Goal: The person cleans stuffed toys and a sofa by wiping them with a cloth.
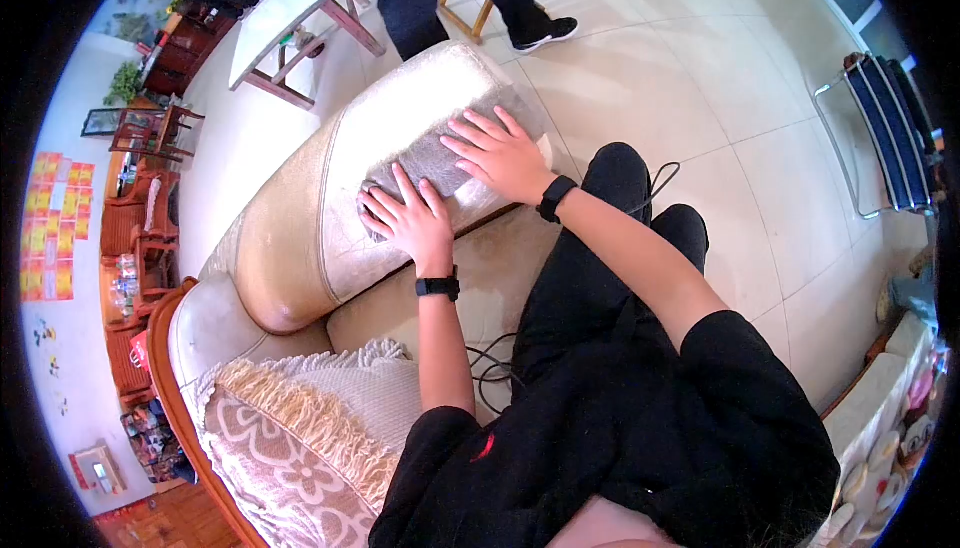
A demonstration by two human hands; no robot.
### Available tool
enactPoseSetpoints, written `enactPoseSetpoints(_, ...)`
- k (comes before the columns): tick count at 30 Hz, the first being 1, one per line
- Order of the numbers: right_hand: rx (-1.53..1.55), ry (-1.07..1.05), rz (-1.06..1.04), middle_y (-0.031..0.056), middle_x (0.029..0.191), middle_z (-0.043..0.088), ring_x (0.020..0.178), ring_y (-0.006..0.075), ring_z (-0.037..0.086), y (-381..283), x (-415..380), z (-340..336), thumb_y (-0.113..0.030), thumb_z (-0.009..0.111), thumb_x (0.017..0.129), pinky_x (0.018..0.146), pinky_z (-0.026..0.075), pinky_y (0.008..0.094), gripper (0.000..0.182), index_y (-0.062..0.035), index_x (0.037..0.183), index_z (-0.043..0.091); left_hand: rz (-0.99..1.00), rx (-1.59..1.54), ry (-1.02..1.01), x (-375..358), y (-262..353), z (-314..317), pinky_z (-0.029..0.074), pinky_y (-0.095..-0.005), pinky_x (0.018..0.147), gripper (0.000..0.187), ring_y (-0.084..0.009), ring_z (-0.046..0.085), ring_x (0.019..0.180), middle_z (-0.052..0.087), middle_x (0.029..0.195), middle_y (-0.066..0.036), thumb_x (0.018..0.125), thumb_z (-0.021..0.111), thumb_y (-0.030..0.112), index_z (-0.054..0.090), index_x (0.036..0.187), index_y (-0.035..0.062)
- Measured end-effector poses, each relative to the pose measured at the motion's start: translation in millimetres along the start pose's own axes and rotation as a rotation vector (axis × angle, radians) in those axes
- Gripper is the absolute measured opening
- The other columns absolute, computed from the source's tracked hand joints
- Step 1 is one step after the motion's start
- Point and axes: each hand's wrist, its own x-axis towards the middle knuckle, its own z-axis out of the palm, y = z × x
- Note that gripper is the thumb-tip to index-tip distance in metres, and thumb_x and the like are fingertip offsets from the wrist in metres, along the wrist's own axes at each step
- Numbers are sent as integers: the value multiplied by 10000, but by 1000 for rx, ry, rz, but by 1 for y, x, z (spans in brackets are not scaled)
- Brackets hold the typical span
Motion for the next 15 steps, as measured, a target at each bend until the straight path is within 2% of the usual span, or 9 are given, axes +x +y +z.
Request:
enactPoseSetpoints(4, 31, 53, 26, -20, 1363, 510, 1306, 165, 395, -2, -1, 5, -341, 510, 925, 1119, 212, 457, 387, -196, 1281, 562, -14, -35, -35, 0, 5, -1, 102, -582, 1106, 496, -422, 191, 1392, 373, 1397, -292, 978, 345, 388, 412, 1421, 174)
enactPoseSetpoints(8, 30, 29, -10, -39, 1354, 520, 1306, 159, 403, 4, -5, 2, -323, 507, 925, 1118, 230, 431, 379, -175, 1268, 573, 36, -90, -120, 4, 17, -11, 103, -530, 1129, 475, -331, 214, 1411, 360, 1447, -229, 982, 347, 312, 432, 1398, 98)
enactPoseSetpoints(12, 40, -91, -36, -27, 1391, 483, 1339, 160, 363, 31, -15, -15, -308, 534, 913, 1117, 261, 400, 413, -172, 1302, 544, 108, -168, -57, 7, 45, -9, 133, -527, 1128, 448, -335, 266, 1389, 449, 1373, -229, 963, 394, 298, 509, 1328, 64)
enactPoseSetpoints(14, 201, 3, 115, 71, 1323, 544, 1266, 242, 458, 48, -28, -23, -266, 528, 929, 1042, 365, 370, 391, -121, 1293, 546, 170, -270, -72, 8, 70, -12, 147, -525, 1125, 442, -332, 276, 1384, 456, 1369, -220, 956, 417, 282, 498, 1337, 71)
enactPoseSetpoints(15, 181, -3, 117, 71, 1323, 544, 1266, 242, 458, 55, -36, -25, -266, 528, 929, 1042, 365, 370, 391, -121, 1293, 546, 170, -290, -72, 7, 84, -12, 147, -525, 1125, 442, -332, 276, 1384, 456, 1369, -220, 956, 417, 282, 498, 1337, 71)
